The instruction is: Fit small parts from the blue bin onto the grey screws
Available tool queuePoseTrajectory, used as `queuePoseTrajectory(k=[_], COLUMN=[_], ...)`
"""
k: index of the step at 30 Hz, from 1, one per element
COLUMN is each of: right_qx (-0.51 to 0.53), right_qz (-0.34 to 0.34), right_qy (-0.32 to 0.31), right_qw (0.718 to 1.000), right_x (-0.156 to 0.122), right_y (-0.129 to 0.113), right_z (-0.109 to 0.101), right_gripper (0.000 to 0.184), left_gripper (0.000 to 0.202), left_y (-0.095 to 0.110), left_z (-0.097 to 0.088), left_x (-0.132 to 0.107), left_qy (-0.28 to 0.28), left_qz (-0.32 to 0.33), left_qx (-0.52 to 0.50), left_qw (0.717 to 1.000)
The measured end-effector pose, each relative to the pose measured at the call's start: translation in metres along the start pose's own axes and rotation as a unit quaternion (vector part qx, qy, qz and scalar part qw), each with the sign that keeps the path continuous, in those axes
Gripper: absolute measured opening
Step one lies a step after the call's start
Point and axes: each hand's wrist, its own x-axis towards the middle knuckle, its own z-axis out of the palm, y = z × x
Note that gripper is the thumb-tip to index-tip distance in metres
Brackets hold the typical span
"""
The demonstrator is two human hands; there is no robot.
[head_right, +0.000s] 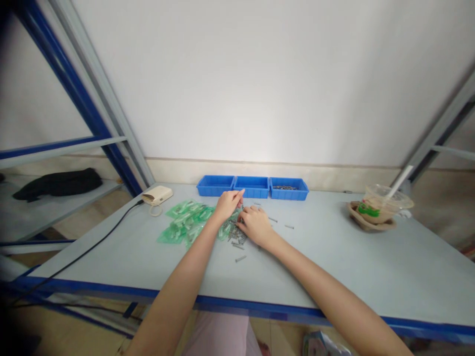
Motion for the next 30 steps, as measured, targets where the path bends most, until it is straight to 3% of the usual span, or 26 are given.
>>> queuePoseTrajectory(k=[6, 11, 16, 26, 30], right_qx=[0.043, 0.064, 0.102, 0.043, 0.052], right_qz=[0.044, 0.040, 0.055, 0.023, 0.044], right_qy=[0.016, 0.010, 0.023, 0.020, 0.042], right_qw=[0.998, 0.997, 0.993, 0.999, 0.997], right_x=[-0.006, -0.006, -0.007, -0.010, -0.010], right_y=[0.007, 0.009, 0.017, 0.020, 0.030], right_z=[0.008, 0.008, 0.010, 0.009, 0.005], right_gripper=[0.009, 0.008, 0.006, 0.008, 0.010], left_gripper=[0.053, 0.052, 0.047, 0.038, 0.034], left_y=[0.001, 0.001, -0.001, 0.001, 0.001], left_z=[0.001, 0.003, 0.006, 0.007, 0.009], left_x=[0.000, -0.001, 0.000, -0.002, -0.001], left_qy=[-0.014, -0.023, -0.065, -0.109, -0.115], left_qz=[0.003, 0.016, 0.027, 0.039, 0.038], left_qx=[0.010, 0.019, 0.026, 0.044, -0.021], left_qw=[1.000, 0.999, 0.997, 0.992, 0.992])
